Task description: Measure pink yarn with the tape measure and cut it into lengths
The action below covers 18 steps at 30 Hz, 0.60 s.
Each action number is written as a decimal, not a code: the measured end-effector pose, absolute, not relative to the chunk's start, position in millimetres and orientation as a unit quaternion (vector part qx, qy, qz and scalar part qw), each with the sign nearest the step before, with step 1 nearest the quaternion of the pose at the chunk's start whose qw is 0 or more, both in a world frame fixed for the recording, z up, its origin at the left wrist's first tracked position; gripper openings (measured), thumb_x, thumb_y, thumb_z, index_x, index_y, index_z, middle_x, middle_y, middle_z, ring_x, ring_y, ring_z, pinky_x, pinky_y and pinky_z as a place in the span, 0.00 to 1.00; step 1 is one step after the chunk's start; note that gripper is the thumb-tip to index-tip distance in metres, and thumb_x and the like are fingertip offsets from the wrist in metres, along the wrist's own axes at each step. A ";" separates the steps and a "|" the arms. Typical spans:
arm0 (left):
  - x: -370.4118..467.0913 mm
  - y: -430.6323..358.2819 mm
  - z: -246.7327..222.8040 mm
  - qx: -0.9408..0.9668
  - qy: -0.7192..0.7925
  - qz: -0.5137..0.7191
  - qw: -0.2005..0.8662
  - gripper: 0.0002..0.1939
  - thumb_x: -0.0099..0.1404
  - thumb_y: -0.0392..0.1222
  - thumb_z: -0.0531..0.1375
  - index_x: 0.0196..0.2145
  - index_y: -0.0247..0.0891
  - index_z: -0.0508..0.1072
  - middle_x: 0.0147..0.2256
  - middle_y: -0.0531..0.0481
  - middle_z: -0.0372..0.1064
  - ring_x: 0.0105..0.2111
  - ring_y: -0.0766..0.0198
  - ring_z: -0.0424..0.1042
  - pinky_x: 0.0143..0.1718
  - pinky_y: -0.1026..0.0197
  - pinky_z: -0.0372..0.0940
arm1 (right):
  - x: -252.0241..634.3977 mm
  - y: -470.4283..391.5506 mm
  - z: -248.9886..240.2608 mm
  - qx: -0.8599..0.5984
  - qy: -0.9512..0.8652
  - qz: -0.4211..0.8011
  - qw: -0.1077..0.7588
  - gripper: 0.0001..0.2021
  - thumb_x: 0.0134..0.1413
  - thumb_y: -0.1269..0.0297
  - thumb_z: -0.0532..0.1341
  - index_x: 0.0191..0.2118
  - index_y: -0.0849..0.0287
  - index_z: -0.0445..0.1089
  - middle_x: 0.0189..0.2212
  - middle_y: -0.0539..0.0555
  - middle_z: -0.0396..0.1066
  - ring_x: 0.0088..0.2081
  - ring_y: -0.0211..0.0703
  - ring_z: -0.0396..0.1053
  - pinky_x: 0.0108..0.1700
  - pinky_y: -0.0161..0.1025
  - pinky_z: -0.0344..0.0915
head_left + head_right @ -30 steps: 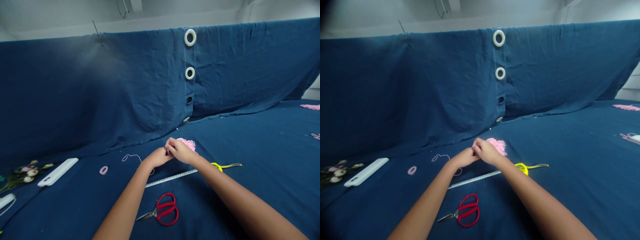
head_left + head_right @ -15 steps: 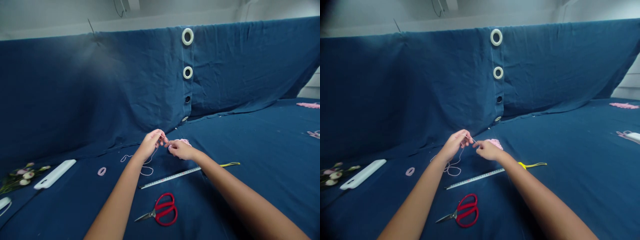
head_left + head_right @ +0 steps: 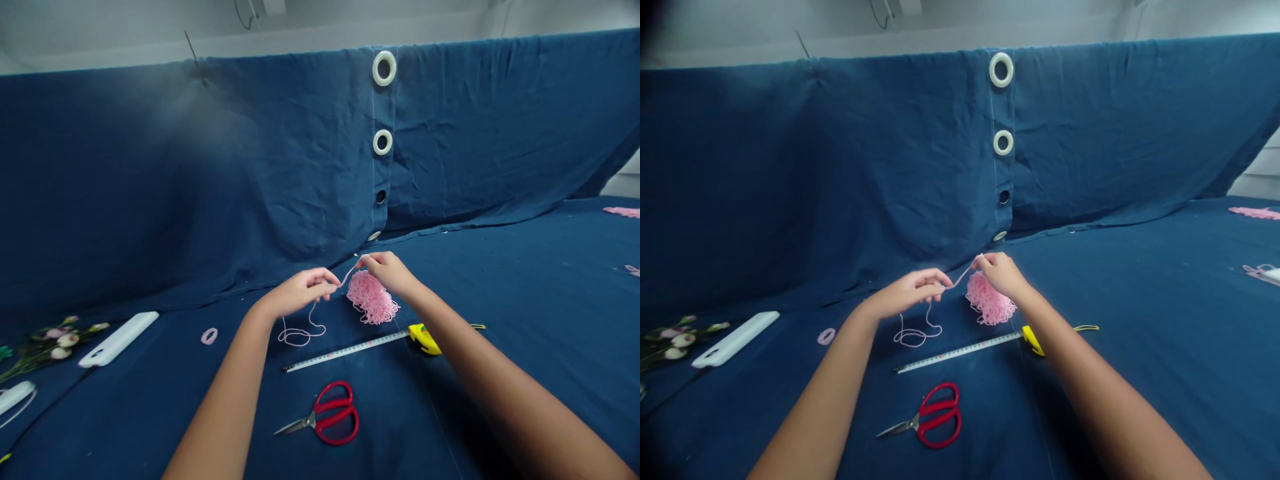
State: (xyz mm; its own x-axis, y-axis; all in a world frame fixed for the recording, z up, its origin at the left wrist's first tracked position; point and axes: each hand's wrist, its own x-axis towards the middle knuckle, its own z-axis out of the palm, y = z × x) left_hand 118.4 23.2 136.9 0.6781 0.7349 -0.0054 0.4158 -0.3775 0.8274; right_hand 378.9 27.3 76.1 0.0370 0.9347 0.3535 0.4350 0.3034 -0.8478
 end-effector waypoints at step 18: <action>174.5 4.4 106.2 0.838 0.346 0.326 0.269 0.24 0.74 0.55 0.55 0.26 0.36 0.72 0.23 0.54 0.63 0.25 0.65 0.61 0.29 0.61 0.52 | 343.8 -18.0 128.1 -0.335 -0.649 0.361 0.579 0.15 0.67 0.55 0.56 0.38 0.59 0.76 0.22 0.47 0.63 0.28 0.40 0.65 0.34 0.37 0.63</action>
State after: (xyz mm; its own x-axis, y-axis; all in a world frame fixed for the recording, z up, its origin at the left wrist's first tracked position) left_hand 174.5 4.4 106.2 0.5482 0.7549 0.3600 0.4049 -0.6162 0.6755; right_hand 343.8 -18.0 128.1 -0.1040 0.8537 0.5102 0.0172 0.5145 -0.8573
